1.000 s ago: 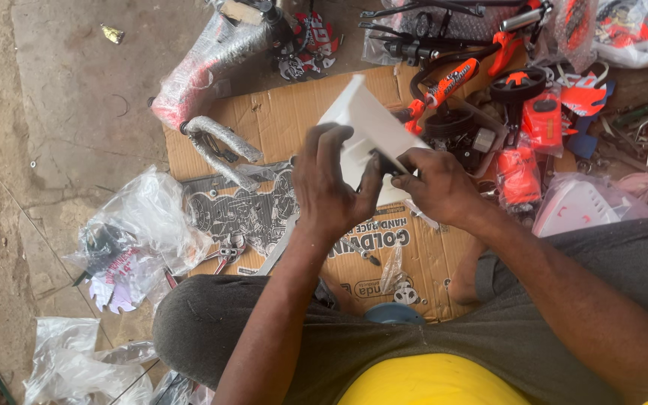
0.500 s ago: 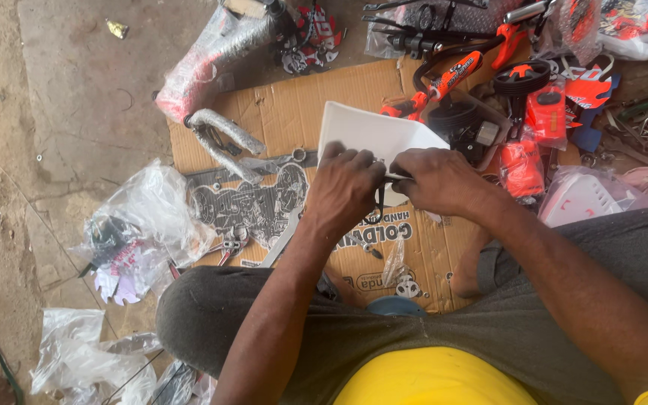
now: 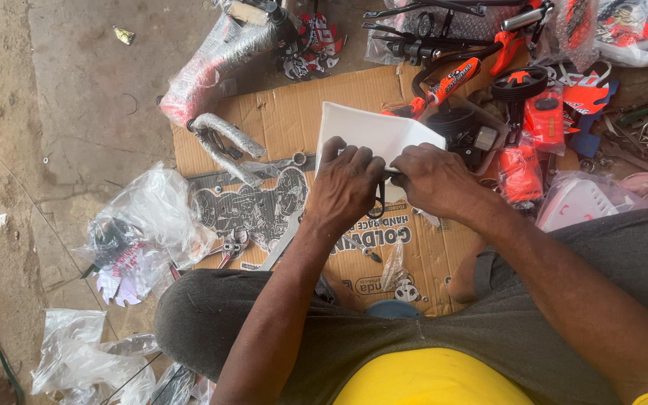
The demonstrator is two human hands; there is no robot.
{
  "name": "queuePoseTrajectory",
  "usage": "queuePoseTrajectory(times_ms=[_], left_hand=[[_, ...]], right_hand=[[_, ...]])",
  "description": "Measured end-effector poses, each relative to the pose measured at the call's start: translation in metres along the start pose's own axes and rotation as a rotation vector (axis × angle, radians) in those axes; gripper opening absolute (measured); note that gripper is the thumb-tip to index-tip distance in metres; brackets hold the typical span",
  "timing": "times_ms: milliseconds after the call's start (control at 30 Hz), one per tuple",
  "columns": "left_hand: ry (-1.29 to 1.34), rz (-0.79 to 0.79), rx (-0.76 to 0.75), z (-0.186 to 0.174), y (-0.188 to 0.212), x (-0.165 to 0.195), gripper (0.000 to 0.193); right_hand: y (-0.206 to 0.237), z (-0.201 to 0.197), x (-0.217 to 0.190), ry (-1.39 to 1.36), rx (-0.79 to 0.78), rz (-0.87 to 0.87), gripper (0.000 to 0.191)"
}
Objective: The person sits on a cardboard sheet and unpacks small metal parts from plastic bags. They then attach a metal bracket to a white plastic basket using a bolt and nut, tightening it with a wrench.
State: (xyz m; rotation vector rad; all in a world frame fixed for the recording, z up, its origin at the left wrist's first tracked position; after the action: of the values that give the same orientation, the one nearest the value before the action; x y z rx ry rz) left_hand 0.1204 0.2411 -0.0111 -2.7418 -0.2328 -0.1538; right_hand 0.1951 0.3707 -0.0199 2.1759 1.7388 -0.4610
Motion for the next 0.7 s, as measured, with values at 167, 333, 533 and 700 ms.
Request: queuePoseTrajectory(times_ms=[167,333,533,700], left_hand=[[0.084,-0.018,0.062,-0.001,0.004,-0.003,0.014],[0.065,-0.004,0.083,0.002,0.003,-0.006,0.010],[0.059,0.015,0.097,0.002,-0.002,-0.016,0.011],[0.129,-0.005,0.075,0.004,-0.004,-0.016,0.012]], right_hand=[[0.000,0.002,-0.004,-0.063,0.045,-0.068,0.018],[-0.008,0.001,-0.001,-0.048,-0.025,-0.041,0.016],[-0.007,-0.005,0.001,-0.012,0.037,-0.077,0.019],[-0.010,0.009,0.002,-0.094,-0.013,-0.048,0.026]])
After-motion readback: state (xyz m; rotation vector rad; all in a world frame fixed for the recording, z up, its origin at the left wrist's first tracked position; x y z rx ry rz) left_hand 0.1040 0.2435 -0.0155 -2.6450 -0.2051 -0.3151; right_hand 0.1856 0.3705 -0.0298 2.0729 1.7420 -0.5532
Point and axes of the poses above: each hand's wrist, its own y-axis away from the middle knuckle, its own z-axis out of the palm, x = y × z, the point moved 5 cm from there along -y, towards the middle knuckle, and after that the axes turned 9 degrees about z, right-handed, at the moved point
